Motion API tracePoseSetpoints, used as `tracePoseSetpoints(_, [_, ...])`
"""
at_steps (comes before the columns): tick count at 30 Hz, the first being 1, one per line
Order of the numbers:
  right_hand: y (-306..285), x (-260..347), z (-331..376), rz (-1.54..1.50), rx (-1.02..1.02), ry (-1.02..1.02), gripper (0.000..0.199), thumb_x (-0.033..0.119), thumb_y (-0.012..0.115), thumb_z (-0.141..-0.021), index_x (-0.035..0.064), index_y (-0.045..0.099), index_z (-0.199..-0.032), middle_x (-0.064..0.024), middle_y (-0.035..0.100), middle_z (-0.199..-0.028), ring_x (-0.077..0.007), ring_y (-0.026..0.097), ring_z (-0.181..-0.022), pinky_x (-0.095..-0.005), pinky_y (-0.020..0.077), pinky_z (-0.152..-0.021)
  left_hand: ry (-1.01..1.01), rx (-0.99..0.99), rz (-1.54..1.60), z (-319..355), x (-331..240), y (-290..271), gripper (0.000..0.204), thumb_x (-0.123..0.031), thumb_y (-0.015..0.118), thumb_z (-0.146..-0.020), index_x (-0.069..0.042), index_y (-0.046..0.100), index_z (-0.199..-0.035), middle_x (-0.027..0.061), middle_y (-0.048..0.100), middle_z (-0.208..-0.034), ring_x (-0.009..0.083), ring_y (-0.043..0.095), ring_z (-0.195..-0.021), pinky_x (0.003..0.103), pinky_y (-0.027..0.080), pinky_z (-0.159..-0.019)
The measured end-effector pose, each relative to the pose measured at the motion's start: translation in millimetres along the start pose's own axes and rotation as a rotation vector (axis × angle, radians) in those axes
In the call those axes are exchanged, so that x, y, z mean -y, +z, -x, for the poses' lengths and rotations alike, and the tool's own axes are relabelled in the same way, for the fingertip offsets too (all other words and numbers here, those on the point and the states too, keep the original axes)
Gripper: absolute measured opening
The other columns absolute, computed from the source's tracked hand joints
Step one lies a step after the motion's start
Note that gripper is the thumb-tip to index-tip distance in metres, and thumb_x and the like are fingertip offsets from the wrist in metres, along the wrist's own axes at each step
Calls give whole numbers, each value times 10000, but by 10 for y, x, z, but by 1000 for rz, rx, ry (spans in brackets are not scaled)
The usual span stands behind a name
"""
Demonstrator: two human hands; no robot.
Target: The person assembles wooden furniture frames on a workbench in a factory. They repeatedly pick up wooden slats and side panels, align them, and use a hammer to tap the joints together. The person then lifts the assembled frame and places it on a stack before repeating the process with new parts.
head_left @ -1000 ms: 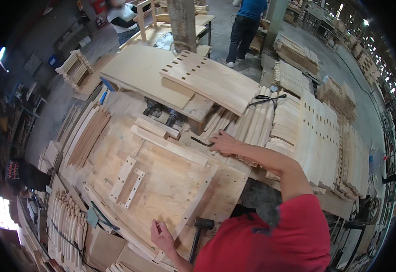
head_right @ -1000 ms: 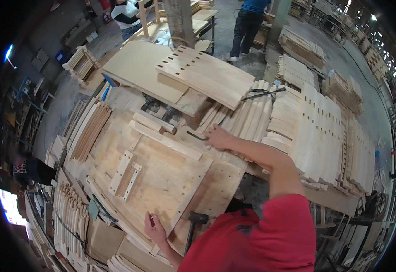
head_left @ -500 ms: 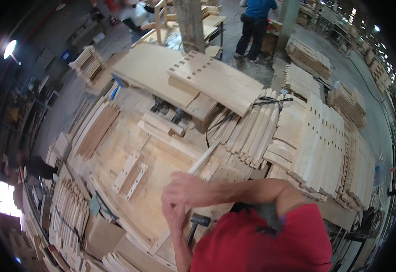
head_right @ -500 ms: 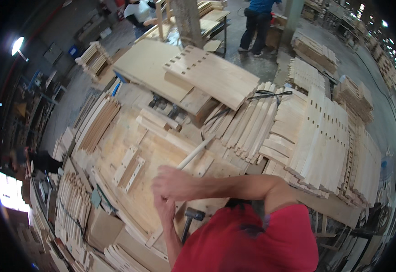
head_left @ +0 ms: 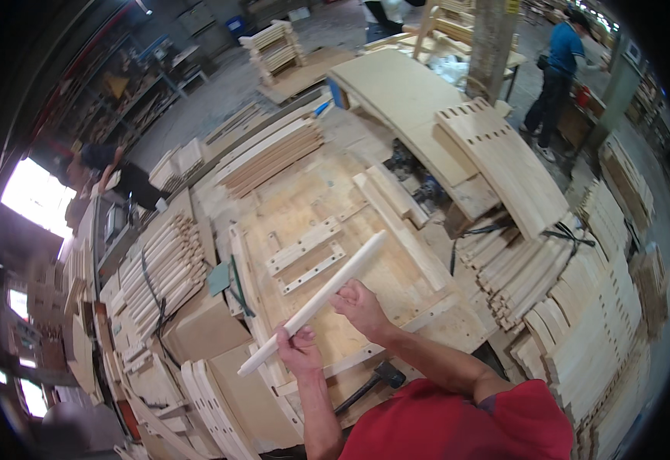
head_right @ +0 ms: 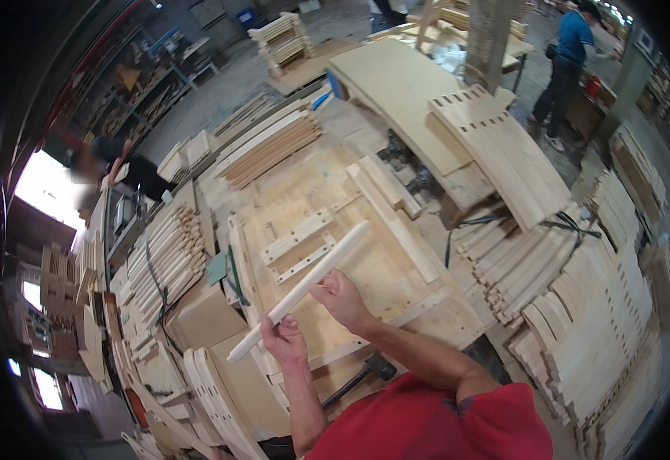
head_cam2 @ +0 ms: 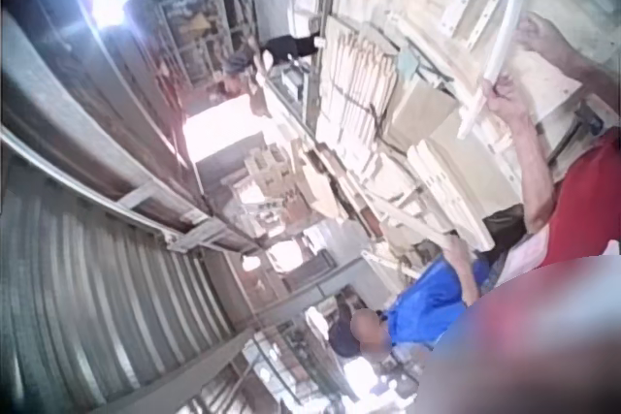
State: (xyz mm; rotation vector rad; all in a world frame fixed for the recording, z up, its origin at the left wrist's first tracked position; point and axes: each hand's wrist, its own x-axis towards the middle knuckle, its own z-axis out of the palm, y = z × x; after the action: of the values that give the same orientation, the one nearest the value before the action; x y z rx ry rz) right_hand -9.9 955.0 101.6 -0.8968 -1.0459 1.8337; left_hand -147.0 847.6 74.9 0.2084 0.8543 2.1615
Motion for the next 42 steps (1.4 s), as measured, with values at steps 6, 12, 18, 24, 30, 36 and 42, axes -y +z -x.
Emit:
tracePoseSetpoints(6, [196,223,-939,-208,88,-102,176,200,508,-1077,43,542,-1150,-59,612,-917,-126,632,-816,-269,525,-688,-25,119,-808,61,95,60,453,-111,670,-952,-19,541,-1376,165,651,-1258,225,698,-1024,352,603,-833])
tracePoseSetpoints(12, [469,790,-1987,831,521,-287,400,359,610,-1004,191,644,-1365,-87,716,-924,-226,682,-800,-365,540,-703,229,-118,-1709,191,-194,-1074,472,-142,711,-911,-41,590,-1356,237,608,-1302,377,657,-1060,464,558,-868])
tracePoseSetpoints(18, [539,-497,-2239,1576,987,-354,276,420,631,-952,264,738,-1153,-138,737,-934,-357,711,-901,-488,555,-796,238,-272,-2038,-386,-492,-1290,600,-222,716,-880,-104,557,-1447,257,597,-1242,413,577,-1150,481,504,-945])
tracePoseSetpoints(24, [806,-1163,-1937,1587,926,-458,210,307,654,-907,109,689,-968,-170,704,-927,-355,693,-932,-501,545,-764,90,-290,-1952,-385,-442,-1409,660,-216,706,-880,-152,510,-1507,252,589,-1204,441,570,-1109,496,493,-951])
tracePoseSetpoints(30, [617,-1765,-1728,1292,351,-999,298,269,705,-809,68,691,-1029,-141,631,-1082,-317,606,-1059,-516,467,-886,207,-193,-2011,-559,-331,-1389,677,-179,700,-867,-137,501,-1514,224,586,-1128,421,590,-1041,483,495,-922])
tracePoseSetpoints(36, [1014,-1744,-1558,1509,452,-771,203,258,663,-803,82,711,-892,-101,618,-1015,-284,567,-1056,-463,422,-948,173,-230,-1935,-459,-399,-1476,692,-181,718,-858,-153,505,-1515,212,585,-1159,401,592,-1046,482,497,-928])
tracePoseSetpoints(42, [941,-1699,-1707,1393,573,-771,197,199,668,-789,53,697,-918,-97,606,-1010,-288,556,-1070,-426,445,-920,253,-230,-2014,-468,-371,-1533,675,-176,731,-850,-163,525,-1494,192,591,-1161,392,595,-1042,464,511,-898])
